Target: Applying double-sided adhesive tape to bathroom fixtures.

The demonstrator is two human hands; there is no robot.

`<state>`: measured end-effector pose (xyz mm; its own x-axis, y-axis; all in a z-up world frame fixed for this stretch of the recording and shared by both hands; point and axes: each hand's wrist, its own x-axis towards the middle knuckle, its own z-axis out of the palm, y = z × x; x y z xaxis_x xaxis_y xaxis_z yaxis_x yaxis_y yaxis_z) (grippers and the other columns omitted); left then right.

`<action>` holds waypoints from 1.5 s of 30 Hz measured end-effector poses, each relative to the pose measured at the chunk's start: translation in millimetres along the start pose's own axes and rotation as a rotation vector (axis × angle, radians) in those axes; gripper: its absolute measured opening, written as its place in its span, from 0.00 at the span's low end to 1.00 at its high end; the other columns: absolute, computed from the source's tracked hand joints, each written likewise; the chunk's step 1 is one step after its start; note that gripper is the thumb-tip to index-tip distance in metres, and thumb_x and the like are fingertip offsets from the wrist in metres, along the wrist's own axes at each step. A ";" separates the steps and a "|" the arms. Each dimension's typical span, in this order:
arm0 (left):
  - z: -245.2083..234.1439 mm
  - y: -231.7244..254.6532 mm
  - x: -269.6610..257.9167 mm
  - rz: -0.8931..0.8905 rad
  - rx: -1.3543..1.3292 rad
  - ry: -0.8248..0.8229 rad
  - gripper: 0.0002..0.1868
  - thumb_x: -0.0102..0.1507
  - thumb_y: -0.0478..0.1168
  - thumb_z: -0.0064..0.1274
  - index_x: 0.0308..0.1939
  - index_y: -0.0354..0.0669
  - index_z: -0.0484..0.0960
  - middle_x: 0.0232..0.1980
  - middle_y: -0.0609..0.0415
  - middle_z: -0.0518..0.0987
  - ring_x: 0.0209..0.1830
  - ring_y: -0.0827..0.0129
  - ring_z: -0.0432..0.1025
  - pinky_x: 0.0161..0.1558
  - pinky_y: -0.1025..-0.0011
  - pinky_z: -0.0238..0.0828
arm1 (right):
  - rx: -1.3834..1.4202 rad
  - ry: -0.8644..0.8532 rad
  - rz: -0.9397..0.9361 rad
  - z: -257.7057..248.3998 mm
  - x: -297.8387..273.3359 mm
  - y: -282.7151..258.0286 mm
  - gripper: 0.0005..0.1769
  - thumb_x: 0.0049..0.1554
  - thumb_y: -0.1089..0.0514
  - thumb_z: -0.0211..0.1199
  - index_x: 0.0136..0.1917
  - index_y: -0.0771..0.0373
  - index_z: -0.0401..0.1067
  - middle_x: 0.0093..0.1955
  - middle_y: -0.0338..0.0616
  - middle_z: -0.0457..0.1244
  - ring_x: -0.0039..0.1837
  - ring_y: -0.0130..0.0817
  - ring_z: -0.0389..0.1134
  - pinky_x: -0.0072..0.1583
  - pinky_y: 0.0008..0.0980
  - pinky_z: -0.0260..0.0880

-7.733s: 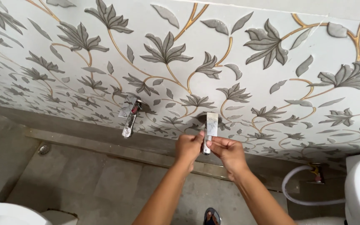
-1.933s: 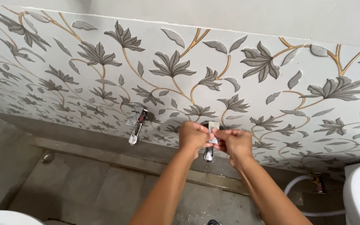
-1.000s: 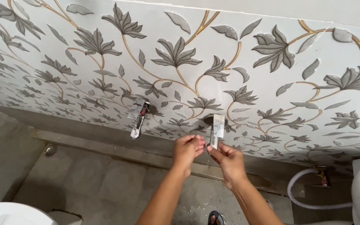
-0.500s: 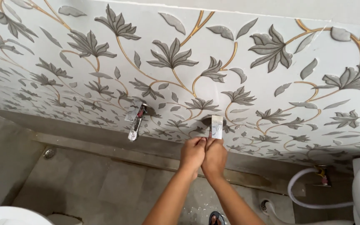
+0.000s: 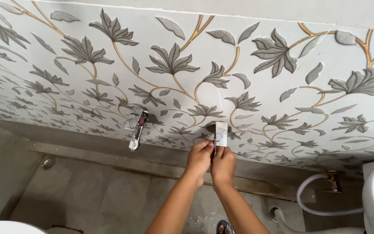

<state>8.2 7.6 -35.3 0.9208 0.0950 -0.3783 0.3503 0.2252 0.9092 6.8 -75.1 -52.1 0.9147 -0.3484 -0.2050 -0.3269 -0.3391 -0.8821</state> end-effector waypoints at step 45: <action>1.5 -23.9 2.9 0.093 -0.112 -0.006 0.12 0.59 0.32 0.58 0.46 0.39 0.87 0.39 0.56 0.87 0.35 0.77 0.78 0.39 0.75 0.74 | 0.597 -0.327 0.061 -51.0 -15.7 -10.8 0.12 0.57 0.62 0.66 0.54 0.64 0.80 0.39 0.30 0.68 0.39 0.18 0.58 0.42 0.23 0.59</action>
<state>2.7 1.1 -57.9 0.9493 0.1151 -0.2925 0.2427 0.3226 0.9149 -16.2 -110.6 -17.8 0.9542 -0.0377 -0.2968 -0.2791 0.2454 -0.9284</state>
